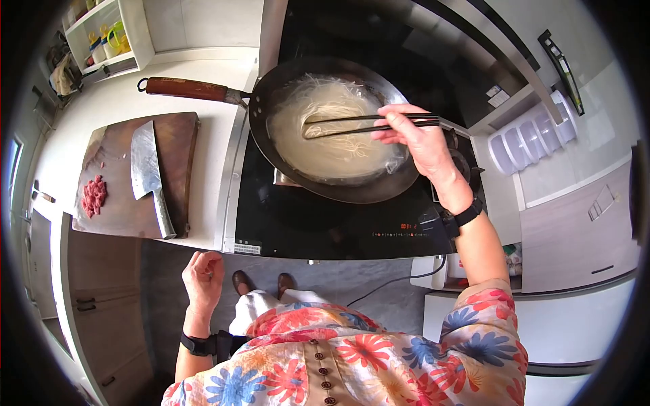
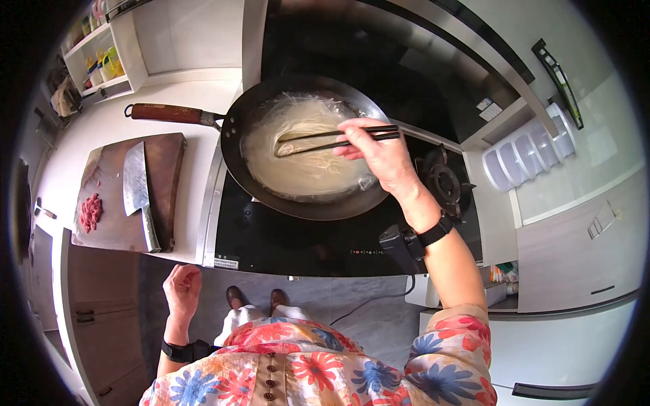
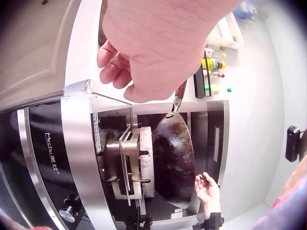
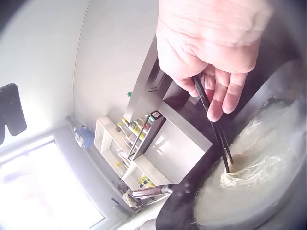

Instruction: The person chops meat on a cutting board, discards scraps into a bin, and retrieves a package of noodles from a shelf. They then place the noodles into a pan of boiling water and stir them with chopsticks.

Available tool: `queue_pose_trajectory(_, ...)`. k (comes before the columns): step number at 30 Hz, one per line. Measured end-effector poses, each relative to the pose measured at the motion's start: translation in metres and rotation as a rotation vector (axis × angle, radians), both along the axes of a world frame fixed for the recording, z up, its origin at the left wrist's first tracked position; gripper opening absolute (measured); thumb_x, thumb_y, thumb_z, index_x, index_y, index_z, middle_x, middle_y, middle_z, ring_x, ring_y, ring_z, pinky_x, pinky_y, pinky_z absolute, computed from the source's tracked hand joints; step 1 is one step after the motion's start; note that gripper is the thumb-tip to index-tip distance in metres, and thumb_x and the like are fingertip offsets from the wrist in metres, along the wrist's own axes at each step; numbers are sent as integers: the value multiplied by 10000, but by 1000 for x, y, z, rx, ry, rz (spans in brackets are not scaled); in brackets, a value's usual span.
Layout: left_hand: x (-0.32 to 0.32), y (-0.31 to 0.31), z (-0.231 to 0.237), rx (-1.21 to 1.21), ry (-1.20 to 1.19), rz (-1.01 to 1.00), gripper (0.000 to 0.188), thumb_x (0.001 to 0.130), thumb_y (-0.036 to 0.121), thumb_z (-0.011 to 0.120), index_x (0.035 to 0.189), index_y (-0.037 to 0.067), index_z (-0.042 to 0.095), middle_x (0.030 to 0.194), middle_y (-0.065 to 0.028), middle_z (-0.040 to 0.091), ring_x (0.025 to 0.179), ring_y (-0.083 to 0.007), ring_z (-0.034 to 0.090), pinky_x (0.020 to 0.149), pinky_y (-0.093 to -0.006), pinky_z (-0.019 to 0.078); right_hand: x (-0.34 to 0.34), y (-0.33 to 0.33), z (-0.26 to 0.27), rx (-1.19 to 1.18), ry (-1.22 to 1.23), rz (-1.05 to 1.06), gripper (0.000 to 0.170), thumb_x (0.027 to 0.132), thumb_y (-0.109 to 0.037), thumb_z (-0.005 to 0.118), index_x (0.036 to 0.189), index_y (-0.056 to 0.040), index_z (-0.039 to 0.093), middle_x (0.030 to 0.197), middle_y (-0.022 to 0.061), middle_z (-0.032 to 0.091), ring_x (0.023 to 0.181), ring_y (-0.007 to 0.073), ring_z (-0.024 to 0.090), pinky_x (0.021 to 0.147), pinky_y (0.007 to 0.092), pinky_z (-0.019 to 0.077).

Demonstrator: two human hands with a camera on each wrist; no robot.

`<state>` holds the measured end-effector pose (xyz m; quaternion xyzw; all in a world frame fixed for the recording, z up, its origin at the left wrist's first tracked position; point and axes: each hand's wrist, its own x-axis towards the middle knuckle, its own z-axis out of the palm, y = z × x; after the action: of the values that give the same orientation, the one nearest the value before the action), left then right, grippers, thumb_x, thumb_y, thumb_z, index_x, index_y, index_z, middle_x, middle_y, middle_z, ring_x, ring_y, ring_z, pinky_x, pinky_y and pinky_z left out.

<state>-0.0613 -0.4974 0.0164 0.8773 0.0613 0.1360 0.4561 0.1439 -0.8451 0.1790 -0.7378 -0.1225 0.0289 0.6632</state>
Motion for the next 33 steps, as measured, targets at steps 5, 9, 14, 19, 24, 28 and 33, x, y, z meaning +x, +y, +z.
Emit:
queue_pose_trajectory(5,1,1,-5,-74,-6,12,55,762,-10,612,802,27,616,648,-54,511,545,-131,514,527,-239,434,7,-12,-2,-291,-160,-83,167,877,-144,601,974,-16,650,827,80,664,718,154,665,611,229,507)
queue_pose_trajectory(9,0,4,-7,-19,-4,11,51,765,-17,606,800,20,611,651,-54,511,547,-124,512,524,-236,433,-6,-22,11,-335,-59,-70,166,879,-151,594,966,-24,657,828,76,670,704,135,661,600,217,500)
queue_pose_trajectory(14,-1,4,-7,-43,9,19,50,763,-16,610,798,21,609,653,-56,513,545,-125,511,524,-236,432,-10,-54,24,-334,-165,-173,189,893,-161,577,980,-7,645,830,85,670,699,140,661,593,217,502)
queue_pose_trajectory(19,2,4,-10,-15,3,-7,47,765,-13,605,796,23,608,657,-61,514,543,-127,507,519,-240,430,-19,-62,9,-338,-106,-259,203,896,-157,573,996,9,634,837,105,669,702,163,664,612,228,513)
queue_pose_trajectory(24,6,4,-9,-31,-9,-9,51,768,-15,598,793,29,608,661,-62,517,549,-132,514,517,-242,426,-26,-35,-1,-101,-96,-159,231,906,-169,571,1021,24,625,876,125,662,734,184,665,654,242,530)
queue_pose_trajectory(28,13,16,-3,85,-95,56,79,772,-26,588,813,39,606,674,-59,519,557,-135,521,513,-246,424,-34,-15,0,-68,-135,-95,238,914,-175,563,1025,27,622,878,126,661,757,189,665,680,251,533)
queue_pose_trajectory(33,33,37,13,384,-151,276,122,761,54,636,873,94,606,805,-58,537,683,-214,556,598,-297,455,-33,-8,-9,-152,-114,-18,214,912,-141,562,1033,26,622,901,107,661,801,177,662,700,247,522)
